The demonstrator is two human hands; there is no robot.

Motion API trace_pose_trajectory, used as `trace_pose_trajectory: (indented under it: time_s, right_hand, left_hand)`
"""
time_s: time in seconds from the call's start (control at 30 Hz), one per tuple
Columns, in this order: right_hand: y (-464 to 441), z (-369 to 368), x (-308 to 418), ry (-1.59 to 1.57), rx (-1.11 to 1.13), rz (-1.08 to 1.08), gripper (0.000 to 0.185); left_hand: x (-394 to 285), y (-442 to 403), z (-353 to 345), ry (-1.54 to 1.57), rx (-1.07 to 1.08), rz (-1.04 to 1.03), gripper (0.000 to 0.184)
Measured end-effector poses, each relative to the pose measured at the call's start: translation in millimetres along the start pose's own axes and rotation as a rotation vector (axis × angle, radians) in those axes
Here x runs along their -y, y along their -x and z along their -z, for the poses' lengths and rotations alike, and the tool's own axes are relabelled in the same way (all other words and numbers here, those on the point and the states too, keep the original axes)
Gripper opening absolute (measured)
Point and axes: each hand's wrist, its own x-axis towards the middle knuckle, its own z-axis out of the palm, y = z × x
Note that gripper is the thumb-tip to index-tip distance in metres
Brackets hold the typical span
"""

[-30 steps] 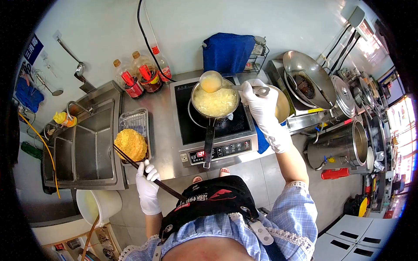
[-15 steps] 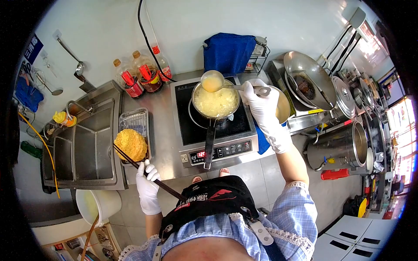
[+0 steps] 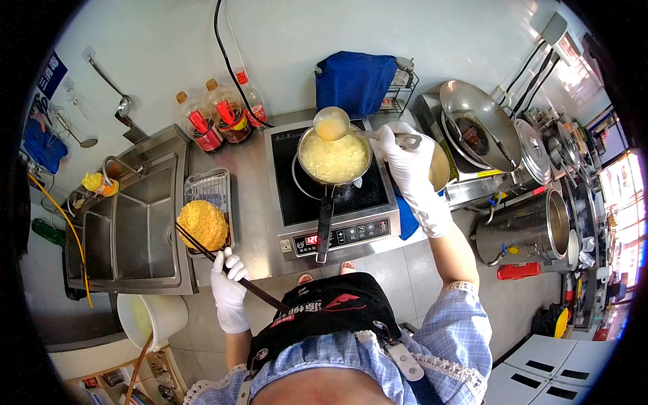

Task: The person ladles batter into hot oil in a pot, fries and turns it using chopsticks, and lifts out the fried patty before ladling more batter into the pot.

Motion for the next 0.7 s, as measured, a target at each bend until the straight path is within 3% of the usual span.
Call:
trace_pose_trajectory:
  time_s: [0.7]
  right_hand:
    - [-2.9, 0.2, -3.7, 0.060, -0.001, 0.038, 0.019]
  left_hand:
    - [0.0, -0.1, 0.1, 0.001, 0.005, 0.003, 0.019]
